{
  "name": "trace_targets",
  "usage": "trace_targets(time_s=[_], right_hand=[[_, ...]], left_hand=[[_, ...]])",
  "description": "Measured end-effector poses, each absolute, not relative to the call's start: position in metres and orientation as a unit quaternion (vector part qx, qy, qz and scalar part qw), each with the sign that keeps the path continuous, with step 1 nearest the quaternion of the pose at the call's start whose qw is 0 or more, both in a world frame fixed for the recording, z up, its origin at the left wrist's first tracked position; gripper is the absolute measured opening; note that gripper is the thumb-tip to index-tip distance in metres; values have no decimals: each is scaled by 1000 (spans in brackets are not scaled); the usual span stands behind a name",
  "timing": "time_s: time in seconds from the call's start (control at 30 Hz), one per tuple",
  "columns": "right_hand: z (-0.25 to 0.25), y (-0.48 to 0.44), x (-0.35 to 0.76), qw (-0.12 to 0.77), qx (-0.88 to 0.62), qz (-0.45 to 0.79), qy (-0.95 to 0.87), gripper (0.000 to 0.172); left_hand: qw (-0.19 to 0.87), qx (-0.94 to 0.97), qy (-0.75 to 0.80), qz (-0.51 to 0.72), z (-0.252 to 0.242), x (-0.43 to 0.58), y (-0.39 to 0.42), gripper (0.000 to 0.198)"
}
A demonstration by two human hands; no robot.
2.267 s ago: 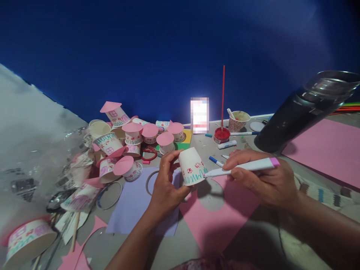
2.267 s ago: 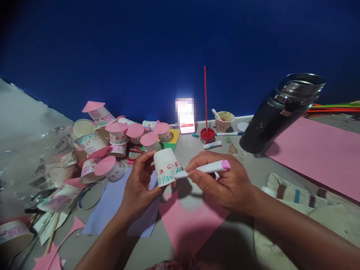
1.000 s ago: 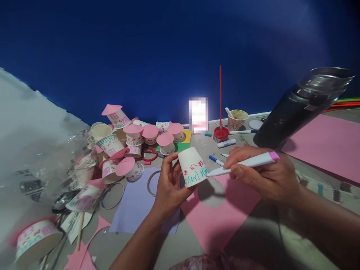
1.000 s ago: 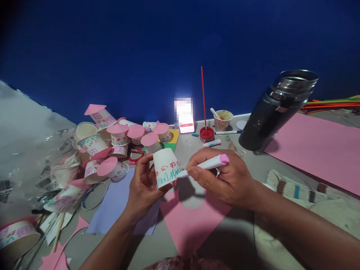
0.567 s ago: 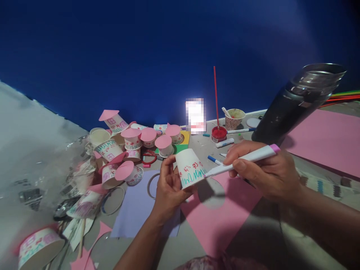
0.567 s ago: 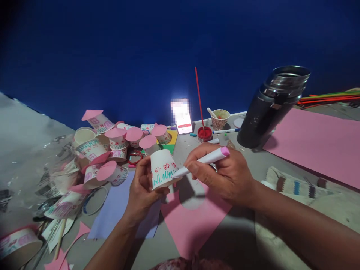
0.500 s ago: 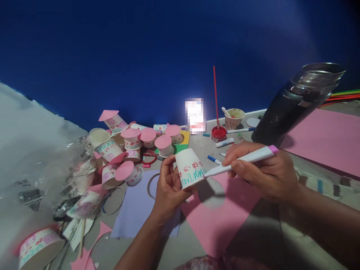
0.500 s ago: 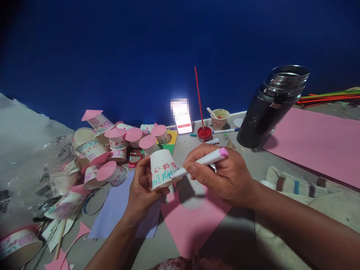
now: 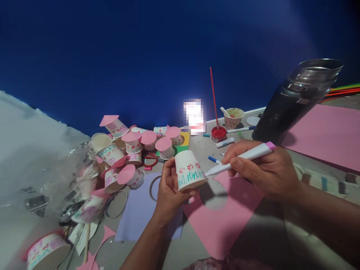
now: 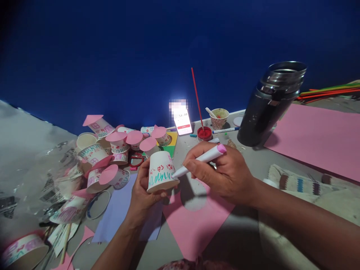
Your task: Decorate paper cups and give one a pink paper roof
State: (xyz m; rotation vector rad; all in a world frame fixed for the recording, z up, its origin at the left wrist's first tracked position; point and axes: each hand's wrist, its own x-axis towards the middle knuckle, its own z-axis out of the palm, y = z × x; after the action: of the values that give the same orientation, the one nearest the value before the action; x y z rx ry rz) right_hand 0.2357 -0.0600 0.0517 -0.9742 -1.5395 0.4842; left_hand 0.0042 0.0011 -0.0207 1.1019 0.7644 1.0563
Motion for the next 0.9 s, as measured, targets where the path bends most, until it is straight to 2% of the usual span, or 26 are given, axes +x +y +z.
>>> trace_targets(time_s=[0.9], right_hand=[[52,-58,234,602,-408,213,-653,14]], left_hand=[[697,453,341,439,-23,2,-1,105]])
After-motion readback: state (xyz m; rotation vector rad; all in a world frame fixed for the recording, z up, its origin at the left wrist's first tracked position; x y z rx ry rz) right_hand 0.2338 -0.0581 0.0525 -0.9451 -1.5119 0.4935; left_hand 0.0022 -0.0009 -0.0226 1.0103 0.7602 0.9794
